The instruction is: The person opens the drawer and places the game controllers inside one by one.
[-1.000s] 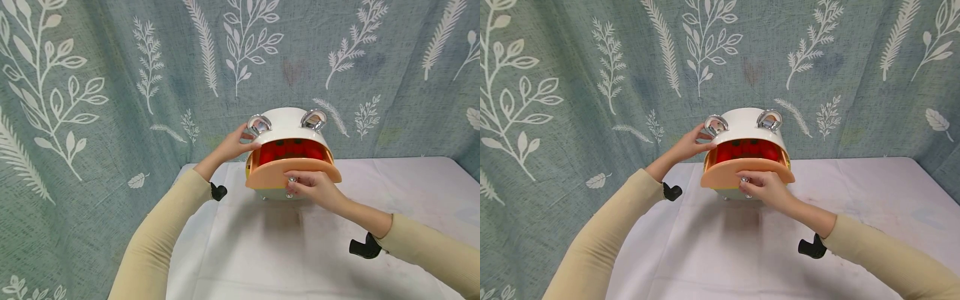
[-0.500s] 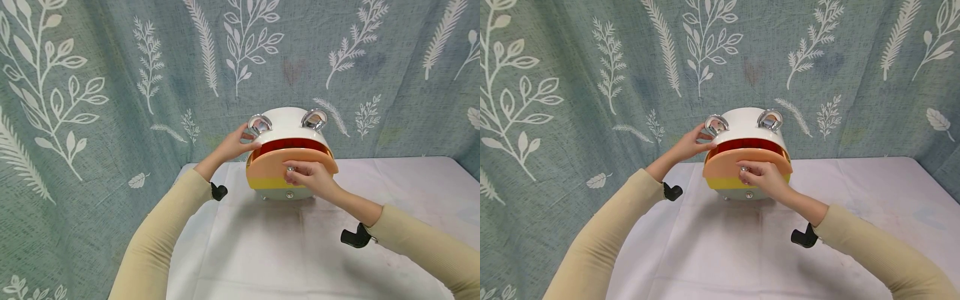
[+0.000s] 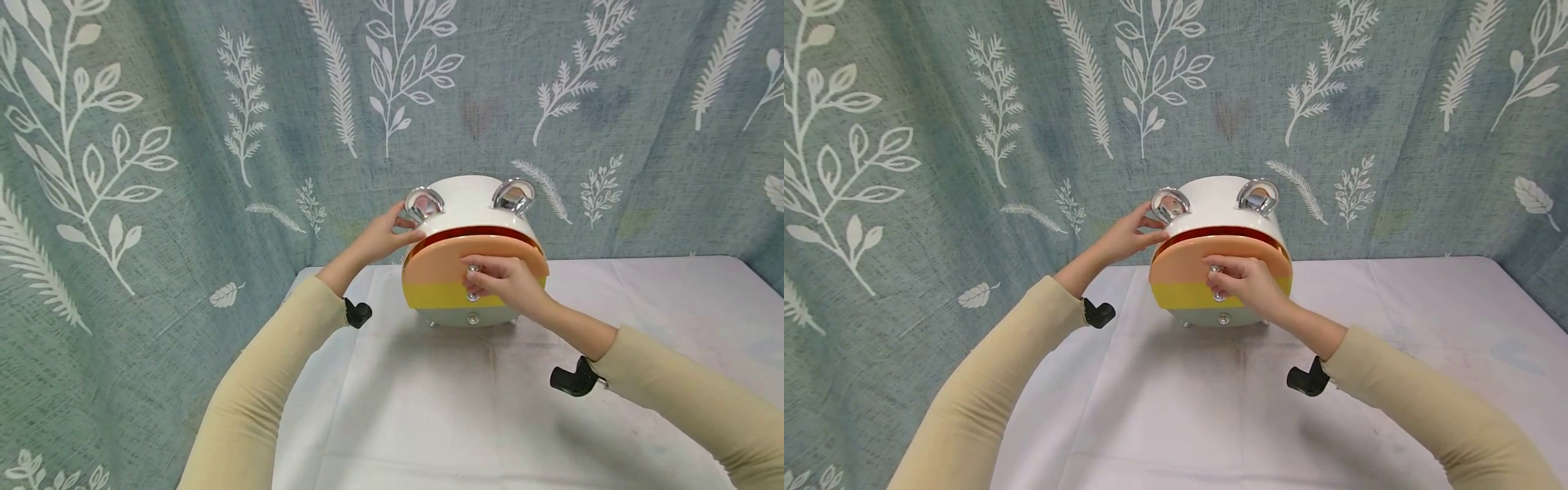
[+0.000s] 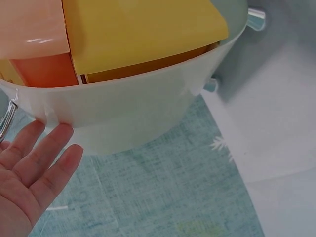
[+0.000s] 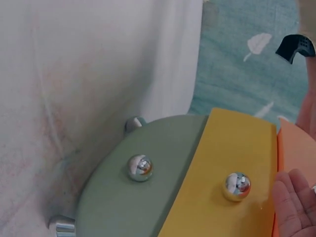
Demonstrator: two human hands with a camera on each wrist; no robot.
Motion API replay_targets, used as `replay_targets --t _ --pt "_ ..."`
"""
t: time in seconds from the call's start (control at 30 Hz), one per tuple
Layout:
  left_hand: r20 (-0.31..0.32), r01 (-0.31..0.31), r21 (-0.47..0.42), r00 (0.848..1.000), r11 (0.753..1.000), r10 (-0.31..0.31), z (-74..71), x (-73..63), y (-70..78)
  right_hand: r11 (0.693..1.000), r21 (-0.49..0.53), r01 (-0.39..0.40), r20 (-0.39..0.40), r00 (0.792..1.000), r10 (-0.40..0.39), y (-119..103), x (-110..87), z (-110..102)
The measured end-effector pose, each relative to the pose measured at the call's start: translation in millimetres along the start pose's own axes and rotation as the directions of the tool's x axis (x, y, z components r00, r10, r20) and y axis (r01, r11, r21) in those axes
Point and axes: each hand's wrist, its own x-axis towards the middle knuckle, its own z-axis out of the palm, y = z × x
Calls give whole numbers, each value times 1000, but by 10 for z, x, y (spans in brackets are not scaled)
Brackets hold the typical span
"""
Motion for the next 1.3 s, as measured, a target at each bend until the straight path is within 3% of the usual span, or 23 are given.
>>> replay_targets --t 0.53,1.0,1.3 --pt "-2 -22 25 1000 999 22 0 5 -10 1000 12 23 -5 1000 -23 66 123 -32" --pt "-5 -19 33 1000 999 19 4 -4 -9 998 5 -65 12 998 65 57 205 -81" --pt "13 -18 45 1000 999 17 -3 -28 -22 998 -26 -66 0 998 66 63 208 -83"
